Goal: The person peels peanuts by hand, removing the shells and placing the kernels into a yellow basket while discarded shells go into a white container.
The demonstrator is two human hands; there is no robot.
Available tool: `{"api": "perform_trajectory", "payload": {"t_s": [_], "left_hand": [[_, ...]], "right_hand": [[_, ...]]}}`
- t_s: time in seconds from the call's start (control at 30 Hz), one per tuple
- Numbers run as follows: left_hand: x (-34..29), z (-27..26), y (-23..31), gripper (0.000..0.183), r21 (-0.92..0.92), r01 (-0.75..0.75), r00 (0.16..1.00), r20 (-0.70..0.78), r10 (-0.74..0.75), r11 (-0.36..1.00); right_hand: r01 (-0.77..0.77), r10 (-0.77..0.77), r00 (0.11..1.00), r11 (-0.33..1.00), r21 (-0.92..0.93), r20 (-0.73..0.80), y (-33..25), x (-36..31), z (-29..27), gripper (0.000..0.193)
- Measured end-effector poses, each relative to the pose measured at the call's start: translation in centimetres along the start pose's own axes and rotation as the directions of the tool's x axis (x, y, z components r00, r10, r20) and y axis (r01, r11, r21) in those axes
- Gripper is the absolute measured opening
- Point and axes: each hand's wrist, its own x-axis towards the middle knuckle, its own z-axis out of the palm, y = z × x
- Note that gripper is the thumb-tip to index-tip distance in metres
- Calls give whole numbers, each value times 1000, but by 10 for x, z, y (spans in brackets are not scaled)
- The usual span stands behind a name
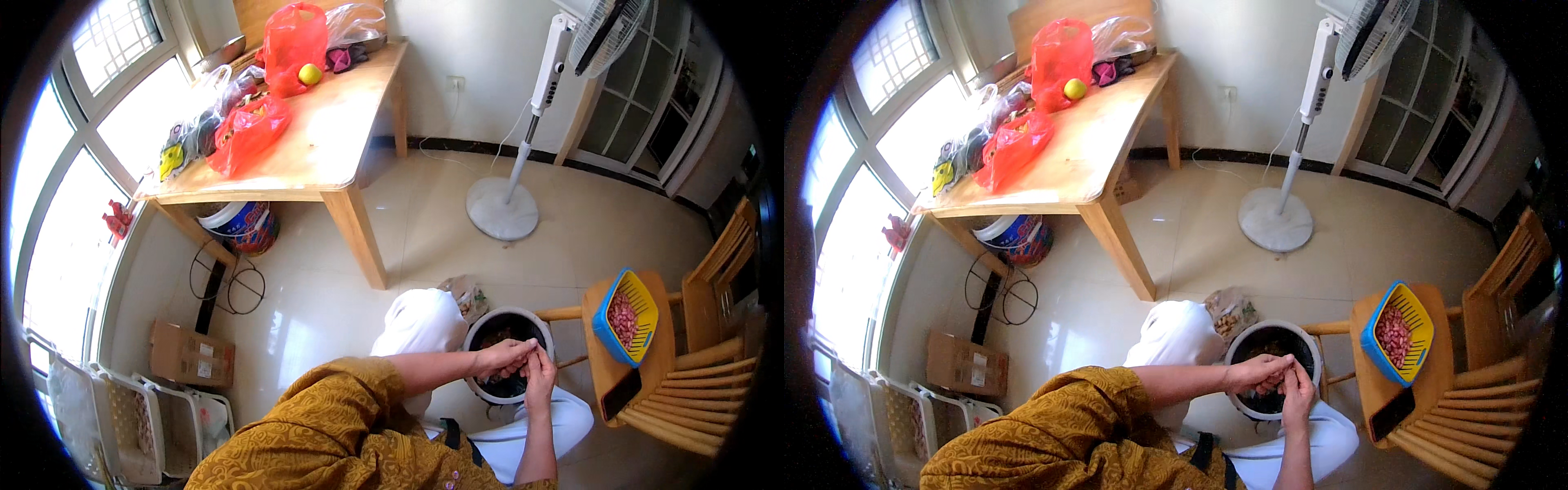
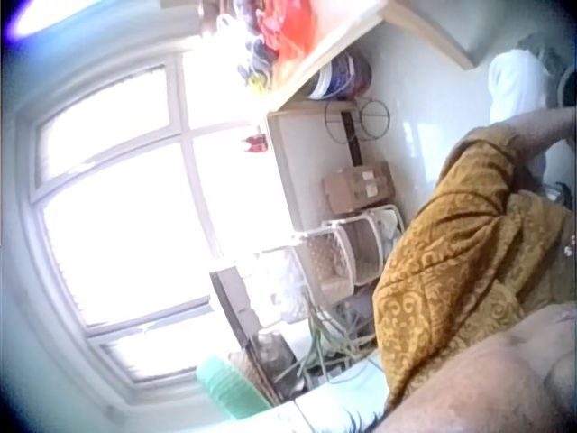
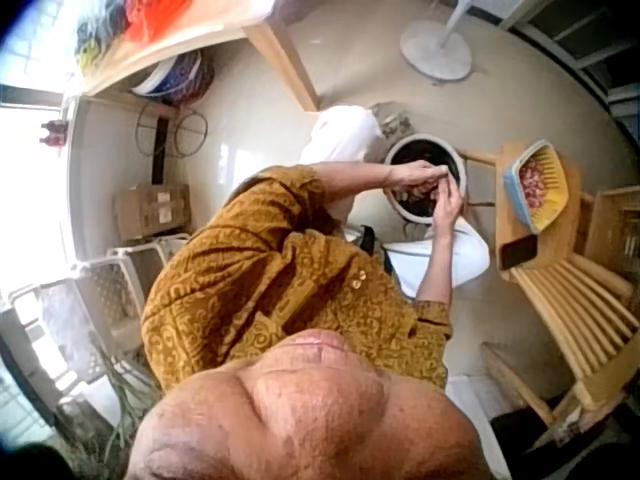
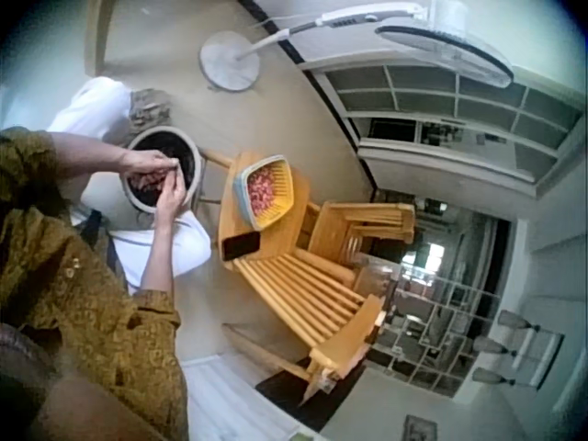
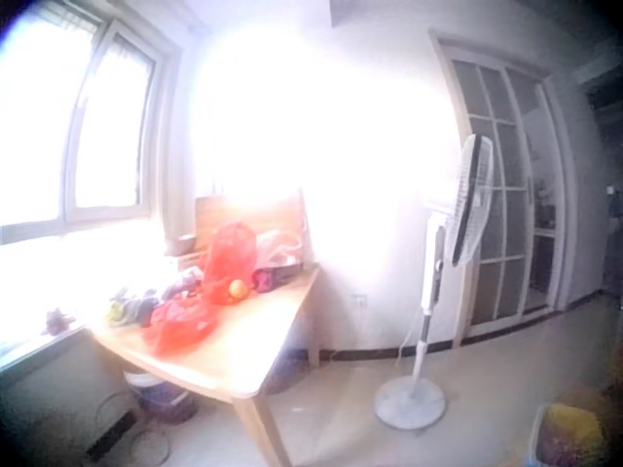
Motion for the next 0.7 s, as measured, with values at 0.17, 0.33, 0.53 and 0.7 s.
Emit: {"api": "perform_trajectory", "payload": {"t_s": [0.17,0.33,0.53,0.7], "left_hand": [[6,-1,-12,44,65,-55,997,-46,58,996],[12,7,-23,44,148,-216,965,-119,234,965],[14,5,-28,40,62,-151,987,-47,154,987],[15,11,-19,35,-111,-120,991,-66,114,986]], "right_hand": [[66,-105,990,933,-352,-93,-9,-4,11,26],[136,-206,970,899,-417,-128,3,0,10,26],[134,-205,954,944,-301,-217,-1,-2,15,26],[142,-243,932,928,-345,-269,2,1,14,25]]}}
